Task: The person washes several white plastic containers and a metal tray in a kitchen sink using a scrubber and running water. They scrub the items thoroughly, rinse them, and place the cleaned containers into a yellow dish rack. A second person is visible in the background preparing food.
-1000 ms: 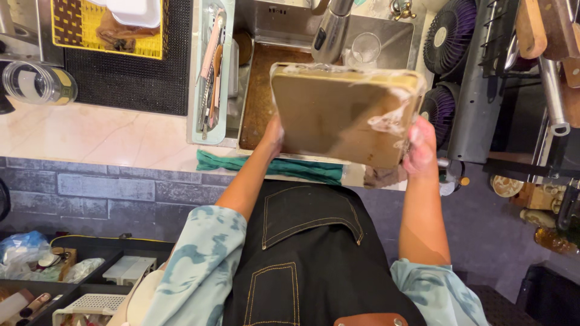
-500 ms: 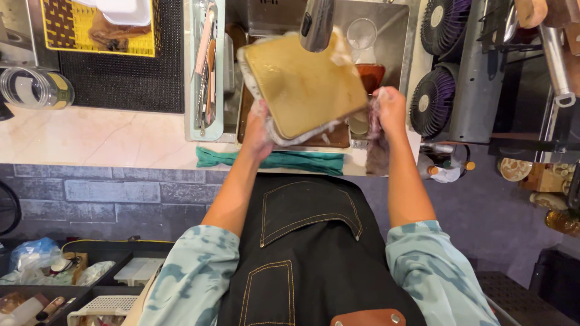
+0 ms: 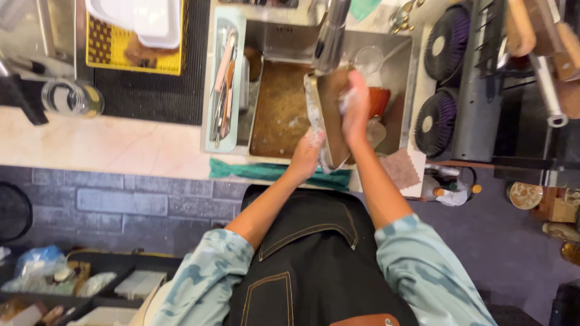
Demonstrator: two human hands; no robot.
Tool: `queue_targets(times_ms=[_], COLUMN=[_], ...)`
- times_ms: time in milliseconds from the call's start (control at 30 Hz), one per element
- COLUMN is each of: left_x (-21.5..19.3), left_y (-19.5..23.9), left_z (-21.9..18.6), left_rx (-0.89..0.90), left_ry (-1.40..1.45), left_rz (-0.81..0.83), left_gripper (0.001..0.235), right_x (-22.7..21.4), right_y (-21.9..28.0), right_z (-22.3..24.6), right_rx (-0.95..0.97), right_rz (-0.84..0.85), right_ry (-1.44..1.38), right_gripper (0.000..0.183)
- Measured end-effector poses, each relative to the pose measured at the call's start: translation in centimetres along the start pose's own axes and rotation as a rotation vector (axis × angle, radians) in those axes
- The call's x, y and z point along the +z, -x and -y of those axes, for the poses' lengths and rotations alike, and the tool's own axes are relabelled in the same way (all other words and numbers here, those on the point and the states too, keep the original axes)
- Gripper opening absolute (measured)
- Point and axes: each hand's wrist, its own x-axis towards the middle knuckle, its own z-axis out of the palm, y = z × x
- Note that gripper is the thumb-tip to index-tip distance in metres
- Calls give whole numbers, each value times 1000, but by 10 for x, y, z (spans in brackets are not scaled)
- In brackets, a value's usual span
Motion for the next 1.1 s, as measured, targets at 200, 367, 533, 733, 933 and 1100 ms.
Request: queue_targets(times_ms=[200,367,533,733,933,1100], left_x=[19,43,48,57,48,31], left_y=[-1,15,5,5,11,11], left_z=[-17,-43,-90,-120,-126,-132], left_rx=[75,244,56,331,283,302], left_ry=[-229,-518,-511,-362,-515,-501], left_rz=[68,182,149,198,202,299], left_gripper=[30,26,28,27,24,22], right_x=[-11,-37,-29,-7,2,11], right_y=[41,0,55,48,56,63], right_z=[27,45,58,104,108,136], right_rx=[-959,-668,-875,-851,-851,-917], right_rz=[289,56,82,-19,-59,-131], right_ry=[652,80,415,368,189,485], right_gripper=[52,36,51,56,24,30])
